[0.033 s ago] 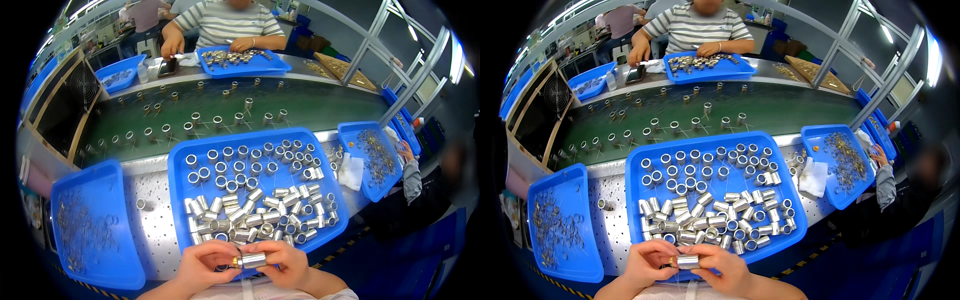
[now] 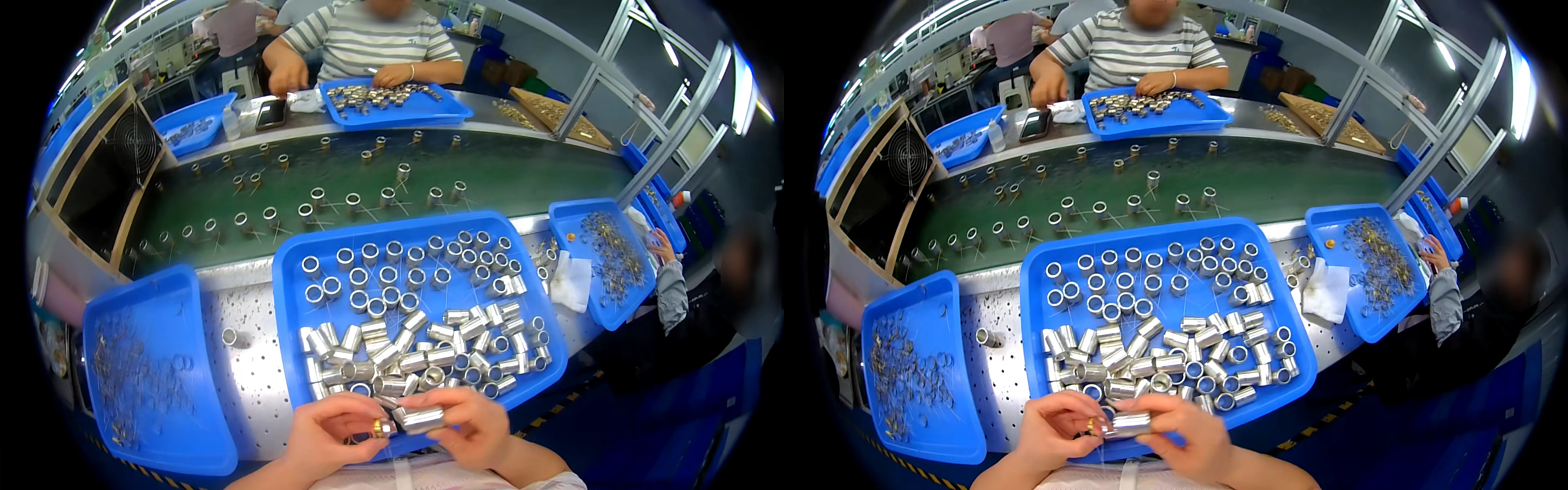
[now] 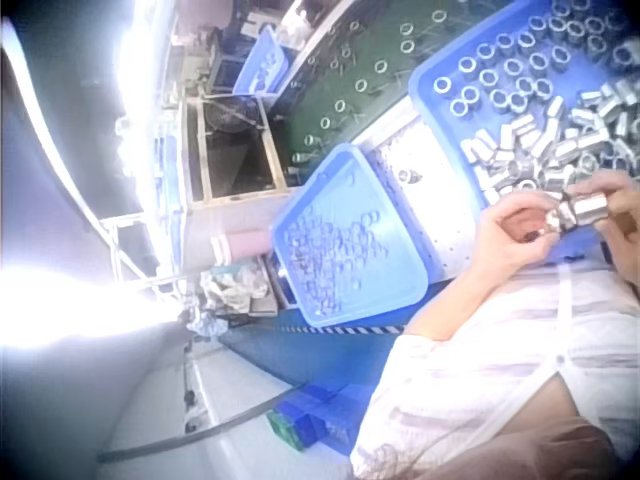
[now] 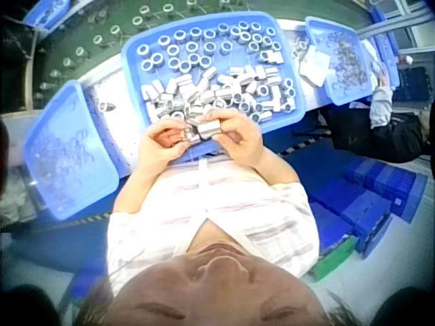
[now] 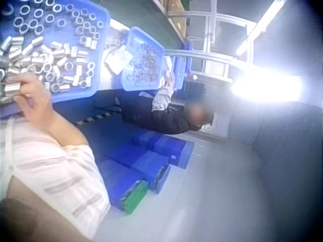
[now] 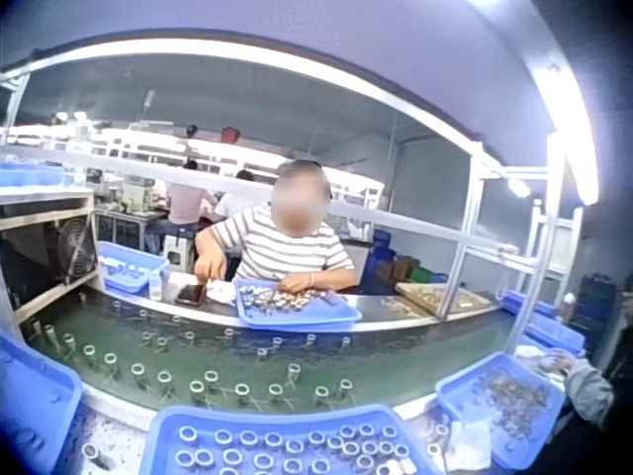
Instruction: The person repeatedly picks small cylindrical metal parts from a blue tray, inserts a thin wire or pin into each part, and places the assembled unit into a separate tray. The process is repetitive and performed by hand at a workbench in a factory setting.
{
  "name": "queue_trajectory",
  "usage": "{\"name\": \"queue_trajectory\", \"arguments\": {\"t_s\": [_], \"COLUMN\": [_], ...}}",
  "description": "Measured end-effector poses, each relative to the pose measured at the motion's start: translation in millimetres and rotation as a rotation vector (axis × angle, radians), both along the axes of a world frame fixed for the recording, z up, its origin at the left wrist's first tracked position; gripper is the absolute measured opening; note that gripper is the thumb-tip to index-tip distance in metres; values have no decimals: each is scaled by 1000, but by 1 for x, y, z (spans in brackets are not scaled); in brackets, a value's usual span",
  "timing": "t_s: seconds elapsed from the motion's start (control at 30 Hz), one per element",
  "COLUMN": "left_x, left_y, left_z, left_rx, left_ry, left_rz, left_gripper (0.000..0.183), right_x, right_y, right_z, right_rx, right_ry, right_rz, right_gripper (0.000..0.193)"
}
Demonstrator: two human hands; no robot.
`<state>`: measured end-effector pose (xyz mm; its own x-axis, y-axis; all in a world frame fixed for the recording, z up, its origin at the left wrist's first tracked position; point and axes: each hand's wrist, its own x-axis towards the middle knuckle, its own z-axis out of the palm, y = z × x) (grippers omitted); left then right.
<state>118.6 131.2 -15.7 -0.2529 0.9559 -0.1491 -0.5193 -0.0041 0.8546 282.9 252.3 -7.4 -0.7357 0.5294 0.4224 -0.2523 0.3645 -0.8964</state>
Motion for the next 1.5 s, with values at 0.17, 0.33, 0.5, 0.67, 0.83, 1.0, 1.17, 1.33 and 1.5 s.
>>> {"name": "queue_trajectory", "arguments": {"t_s": [0.17,0.33,0.5,0.67,0.83,1.0,1.17,1.33,1.5], "left_x": [-34,-101,-130,-96,-48,-23,-5,4,10], "left_y": [-40,-97,-143,-115,-64,-25,10,7,4], "left_z": [2,9,13,26,50,30,21,20,22], "left_rx": [36,-356,-787,-549,-231,-12,36,20,84], "left_ry": [379,1390,1748,1647,941,326,-6,-64,195], "left_rz": [426,799,669,751,416,80,-13,-55,63], "left_gripper": [32,30,40,33,17,24,34,29,33], "right_x": [30,16,-57,-118,-107,-74,-34,-17,-11], "right_y": [70,139,264,321,288,138,55,30,25], "right_z": [21,28,25,-13,17,53,44,38,27], "right_rx": [257,737,781,965,732,479,473,528,371], "right_ry": [-562,-741,-686,-992,-635,-379,-181,-132,-113], "right_rz": [-423,-243,-421,-529,-436,-34,135,81,84], "right_gripper": [26,22,15,18,14,9,18,20,19]}}
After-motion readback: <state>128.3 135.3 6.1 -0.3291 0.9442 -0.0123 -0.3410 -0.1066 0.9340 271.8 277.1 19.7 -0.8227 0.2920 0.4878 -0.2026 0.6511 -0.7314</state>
